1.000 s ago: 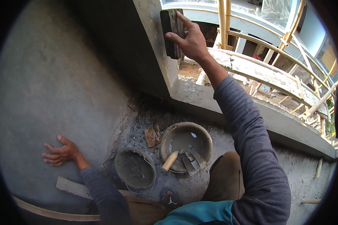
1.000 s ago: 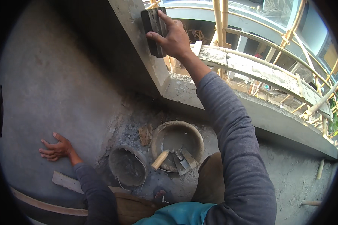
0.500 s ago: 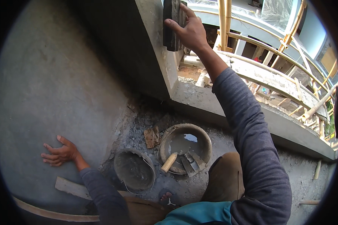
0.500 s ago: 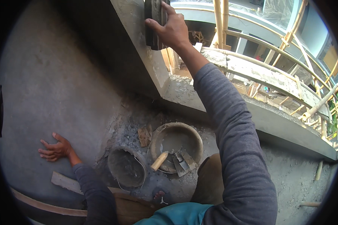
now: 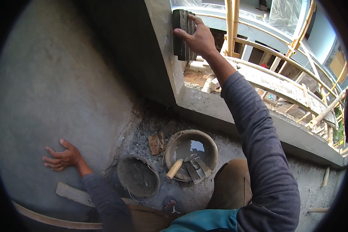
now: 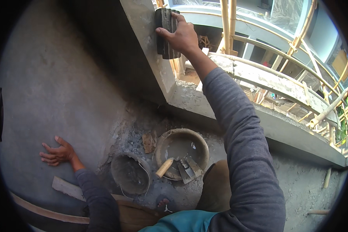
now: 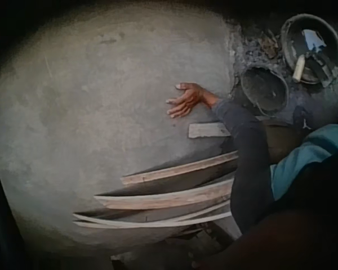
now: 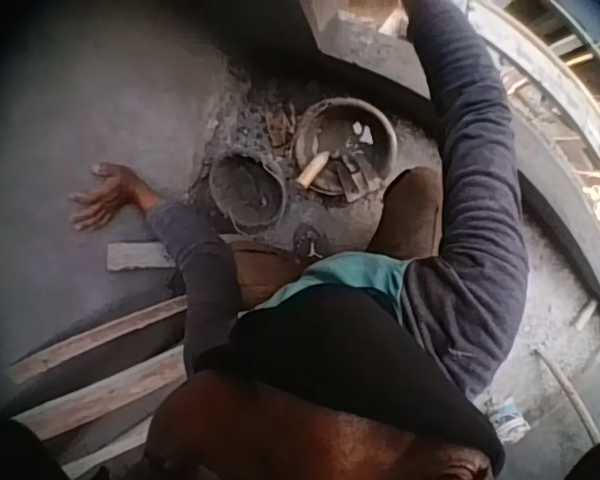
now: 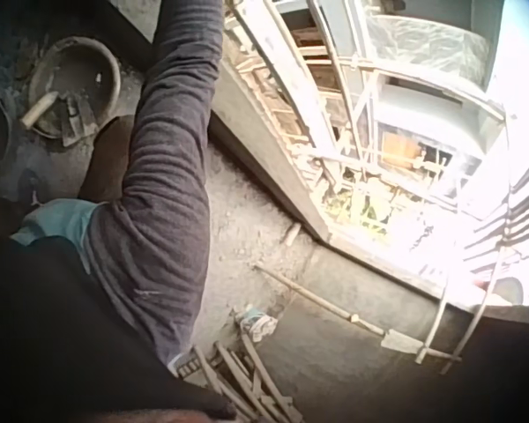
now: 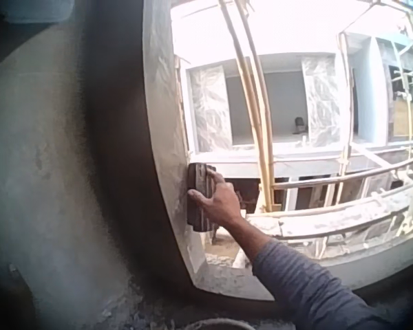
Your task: Smoothing wet plaster on the edge of a concrete wall using a hand float.
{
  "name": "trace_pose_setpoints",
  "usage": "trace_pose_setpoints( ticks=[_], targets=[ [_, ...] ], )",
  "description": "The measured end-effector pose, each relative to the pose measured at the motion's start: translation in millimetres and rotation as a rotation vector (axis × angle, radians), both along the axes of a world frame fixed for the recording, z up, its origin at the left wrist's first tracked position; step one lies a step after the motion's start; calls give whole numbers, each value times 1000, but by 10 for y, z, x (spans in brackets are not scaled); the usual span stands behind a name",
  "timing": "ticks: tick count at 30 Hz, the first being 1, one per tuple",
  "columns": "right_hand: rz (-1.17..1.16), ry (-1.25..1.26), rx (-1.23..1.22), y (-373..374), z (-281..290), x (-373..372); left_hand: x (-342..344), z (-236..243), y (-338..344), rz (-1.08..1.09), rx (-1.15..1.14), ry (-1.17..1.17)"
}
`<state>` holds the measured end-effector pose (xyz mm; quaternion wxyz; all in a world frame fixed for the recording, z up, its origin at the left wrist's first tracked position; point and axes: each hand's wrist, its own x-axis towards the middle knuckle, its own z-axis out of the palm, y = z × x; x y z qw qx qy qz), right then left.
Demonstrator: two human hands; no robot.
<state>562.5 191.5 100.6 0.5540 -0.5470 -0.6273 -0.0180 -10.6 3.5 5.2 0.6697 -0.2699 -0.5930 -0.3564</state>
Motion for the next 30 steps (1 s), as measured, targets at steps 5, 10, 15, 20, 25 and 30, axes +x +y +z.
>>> trace_pose_setpoints(
  ticks=[5, 10, 15, 20, 25, 30],
  targets=[
    [207, 91, 215, -201, 760, -151, -59, 9, -45, 15, -5, -8],
    [295, 123, 105, -99, 890, -197, -17, -2, -9, 15, 5, -16],
    [25, -33, -96, -151, 641, 9, -25, -7, -10, -1, 6, -8],
    [499, 139, 74, -238, 921, -127, -47, -12, -27, 11, -9, -12],
    [263, -183, 424, -46, 692, -127, -40, 18, -13, 16, -9, 2],
    [247, -67, -109, -222, -957, -54, -25, -21, 21, 22, -7, -16]
  ],
)
